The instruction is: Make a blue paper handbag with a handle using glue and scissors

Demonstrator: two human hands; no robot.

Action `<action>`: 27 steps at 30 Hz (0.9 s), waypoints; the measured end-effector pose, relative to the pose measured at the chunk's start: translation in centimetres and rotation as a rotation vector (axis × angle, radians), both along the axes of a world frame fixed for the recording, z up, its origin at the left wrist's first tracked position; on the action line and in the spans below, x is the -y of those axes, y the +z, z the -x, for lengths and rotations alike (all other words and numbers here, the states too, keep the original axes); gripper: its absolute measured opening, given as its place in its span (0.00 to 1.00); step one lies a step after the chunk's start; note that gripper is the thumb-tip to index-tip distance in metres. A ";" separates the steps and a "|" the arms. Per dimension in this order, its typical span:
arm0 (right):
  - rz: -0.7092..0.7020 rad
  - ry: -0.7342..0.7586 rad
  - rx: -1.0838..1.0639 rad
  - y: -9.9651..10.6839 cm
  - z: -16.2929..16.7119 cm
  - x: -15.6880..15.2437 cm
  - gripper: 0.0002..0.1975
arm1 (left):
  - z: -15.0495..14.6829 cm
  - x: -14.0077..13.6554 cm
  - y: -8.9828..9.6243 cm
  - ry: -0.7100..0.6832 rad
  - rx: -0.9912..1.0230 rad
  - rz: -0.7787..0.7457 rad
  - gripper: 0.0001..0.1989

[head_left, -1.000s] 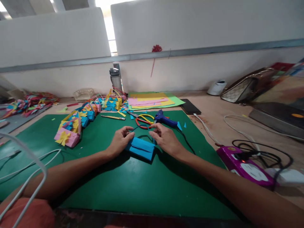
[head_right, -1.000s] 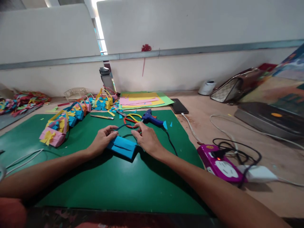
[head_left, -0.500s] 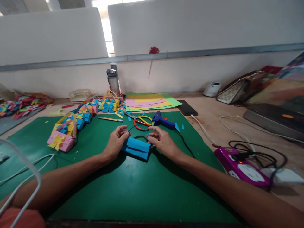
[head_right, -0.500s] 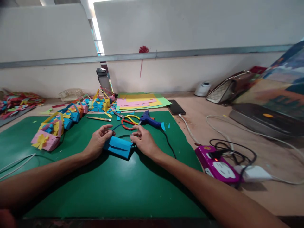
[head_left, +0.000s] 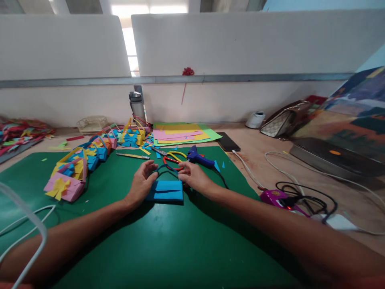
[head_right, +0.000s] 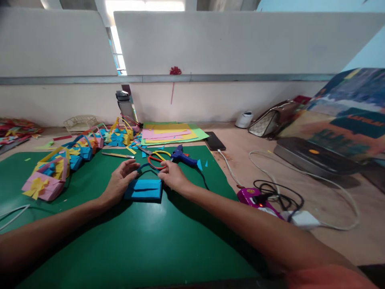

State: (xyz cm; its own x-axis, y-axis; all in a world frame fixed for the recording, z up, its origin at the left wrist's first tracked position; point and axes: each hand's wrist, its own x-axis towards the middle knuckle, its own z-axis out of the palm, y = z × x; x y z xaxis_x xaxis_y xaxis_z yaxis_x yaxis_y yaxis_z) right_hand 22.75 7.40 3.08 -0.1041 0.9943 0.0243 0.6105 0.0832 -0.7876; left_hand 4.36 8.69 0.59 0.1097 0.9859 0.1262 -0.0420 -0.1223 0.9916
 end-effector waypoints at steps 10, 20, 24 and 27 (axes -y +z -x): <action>-0.164 0.138 0.646 4.9 -2.2 -8.4 0.09 | -0.6 -1.7 -0.1 0.017 0.003 -0.034 0.19; -0.139 0.128 1.065 4.3 -4.6 -22.4 0.15 | -0.2 -2.3 0.1 -0.009 0.112 0.128 0.17; -0.130 0.227 1.159 2.6 -4.0 -25.4 0.16 | -0.1 -3.6 -0.3 -0.010 0.164 0.147 0.19; -0.159 0.313 1.193 1.5 -4.1 -26.2 0.16 | -0.5 -5.4 -0.6 -0.003 0.162 0.112 0.19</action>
State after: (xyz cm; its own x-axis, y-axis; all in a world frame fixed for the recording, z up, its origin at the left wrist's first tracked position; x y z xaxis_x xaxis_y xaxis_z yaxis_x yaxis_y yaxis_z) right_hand 26.83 33.55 4.62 -0.3762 0.9173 -0.1305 0.8744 0.3981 0.2772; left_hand 4.81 14.11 0.02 0.0994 0.9945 0.0323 -0.2025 -0.0116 0.9792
